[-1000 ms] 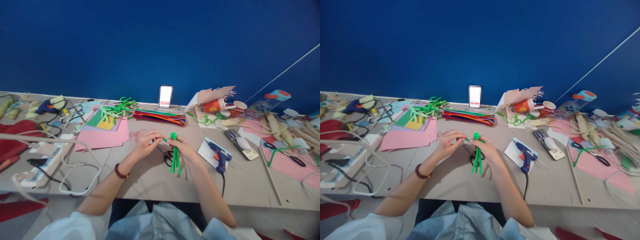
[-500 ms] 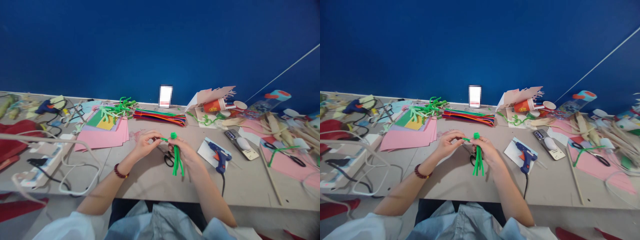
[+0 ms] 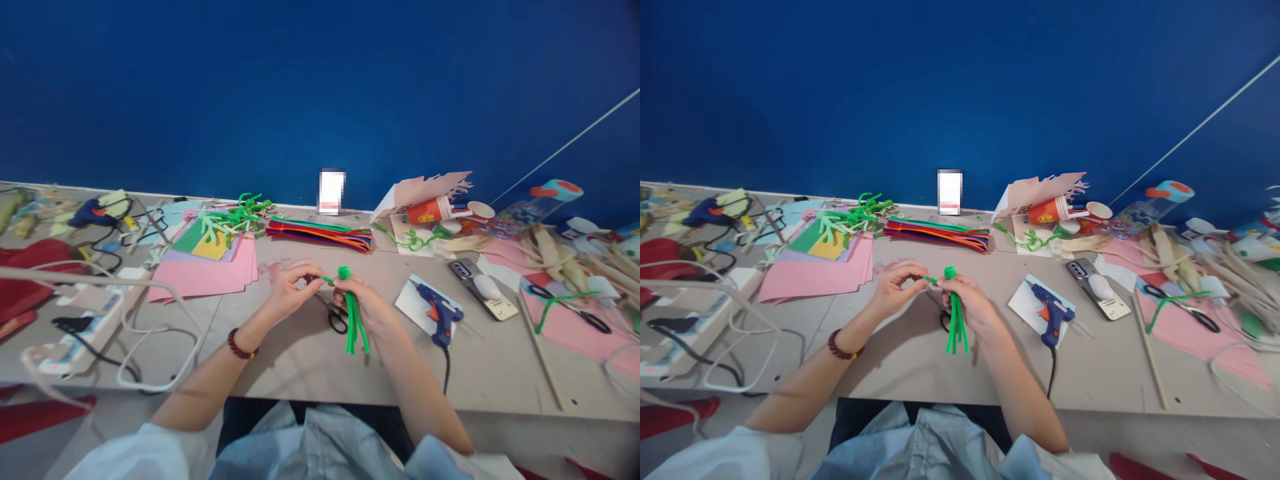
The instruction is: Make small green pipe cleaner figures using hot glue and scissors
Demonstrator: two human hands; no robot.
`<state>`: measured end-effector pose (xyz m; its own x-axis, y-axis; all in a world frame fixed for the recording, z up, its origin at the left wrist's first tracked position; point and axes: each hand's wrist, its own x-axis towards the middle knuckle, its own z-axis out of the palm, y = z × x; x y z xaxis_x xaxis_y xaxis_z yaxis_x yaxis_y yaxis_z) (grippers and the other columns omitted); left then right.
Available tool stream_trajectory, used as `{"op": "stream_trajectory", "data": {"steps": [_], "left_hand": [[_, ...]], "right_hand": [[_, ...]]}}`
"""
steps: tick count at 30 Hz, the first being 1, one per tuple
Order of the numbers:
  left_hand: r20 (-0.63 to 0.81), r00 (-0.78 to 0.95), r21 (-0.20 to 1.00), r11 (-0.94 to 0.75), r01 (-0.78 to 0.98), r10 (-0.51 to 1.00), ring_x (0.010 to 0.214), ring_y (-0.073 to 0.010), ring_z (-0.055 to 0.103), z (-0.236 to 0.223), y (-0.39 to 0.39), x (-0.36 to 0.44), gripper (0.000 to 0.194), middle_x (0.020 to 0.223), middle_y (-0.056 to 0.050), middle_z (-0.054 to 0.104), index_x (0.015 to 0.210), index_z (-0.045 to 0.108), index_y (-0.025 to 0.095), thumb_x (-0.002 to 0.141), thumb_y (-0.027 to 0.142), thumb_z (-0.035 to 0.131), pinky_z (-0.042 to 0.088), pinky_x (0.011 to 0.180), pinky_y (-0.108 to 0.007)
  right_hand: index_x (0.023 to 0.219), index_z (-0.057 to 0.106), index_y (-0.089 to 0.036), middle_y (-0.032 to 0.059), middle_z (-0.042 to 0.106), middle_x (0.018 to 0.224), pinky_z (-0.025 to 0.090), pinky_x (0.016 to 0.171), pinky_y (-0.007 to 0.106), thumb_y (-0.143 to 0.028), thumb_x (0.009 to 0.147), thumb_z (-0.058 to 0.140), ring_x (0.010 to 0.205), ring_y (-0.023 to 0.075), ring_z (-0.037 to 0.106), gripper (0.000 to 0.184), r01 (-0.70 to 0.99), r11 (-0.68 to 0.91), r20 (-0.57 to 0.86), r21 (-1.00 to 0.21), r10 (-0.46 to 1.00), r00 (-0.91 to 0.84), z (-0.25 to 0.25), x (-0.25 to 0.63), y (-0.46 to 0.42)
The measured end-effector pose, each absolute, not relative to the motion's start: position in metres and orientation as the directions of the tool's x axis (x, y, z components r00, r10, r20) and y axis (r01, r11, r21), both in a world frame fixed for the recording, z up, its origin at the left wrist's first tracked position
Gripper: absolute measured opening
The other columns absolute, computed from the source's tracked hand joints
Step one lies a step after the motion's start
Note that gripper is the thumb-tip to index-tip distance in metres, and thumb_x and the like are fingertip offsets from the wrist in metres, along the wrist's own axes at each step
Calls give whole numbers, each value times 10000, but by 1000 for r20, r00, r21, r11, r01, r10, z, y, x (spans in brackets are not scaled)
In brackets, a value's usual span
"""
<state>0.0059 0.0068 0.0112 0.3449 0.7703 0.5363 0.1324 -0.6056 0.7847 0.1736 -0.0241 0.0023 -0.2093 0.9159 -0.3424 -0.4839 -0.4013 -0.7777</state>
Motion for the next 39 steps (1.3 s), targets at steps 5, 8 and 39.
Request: {"op": "stream_trajectory", "data": {"steps": [5,8,39], "left_hand": [[506,341,807,-574,139,793,707,-130,576,11,5,7,59,752,-45,628,780,651,162,771,180,596,453,605,-232],[494,324,822,-555,127,807,691,-124,569,11,4,8,58,751,-44,622,776,651,163,765,180,596,446,575,-219],[-162,251,865,260,-429,954,464,-78,547,5,-1,23,249,553,22,610,699,627,143,541,263,778,471,483,-204]], "right_hand": [[644,640,-172,-70,478,459,347,459,196,-257,573,756,435,59,432,160,-468,-387,-359,-794,921,-151,6,172,-25],[658,635,-178,-69,483,453,333,453,208,-292,542,777,428,66,418,215,-426,-382,-379,-820,921,-95,9,171,-26],[598,511,-207,-14,455,617,349,608,266,-256,779,553,624,143,441,192,417,263,362,-870,915,178,16,156,-42]]}}
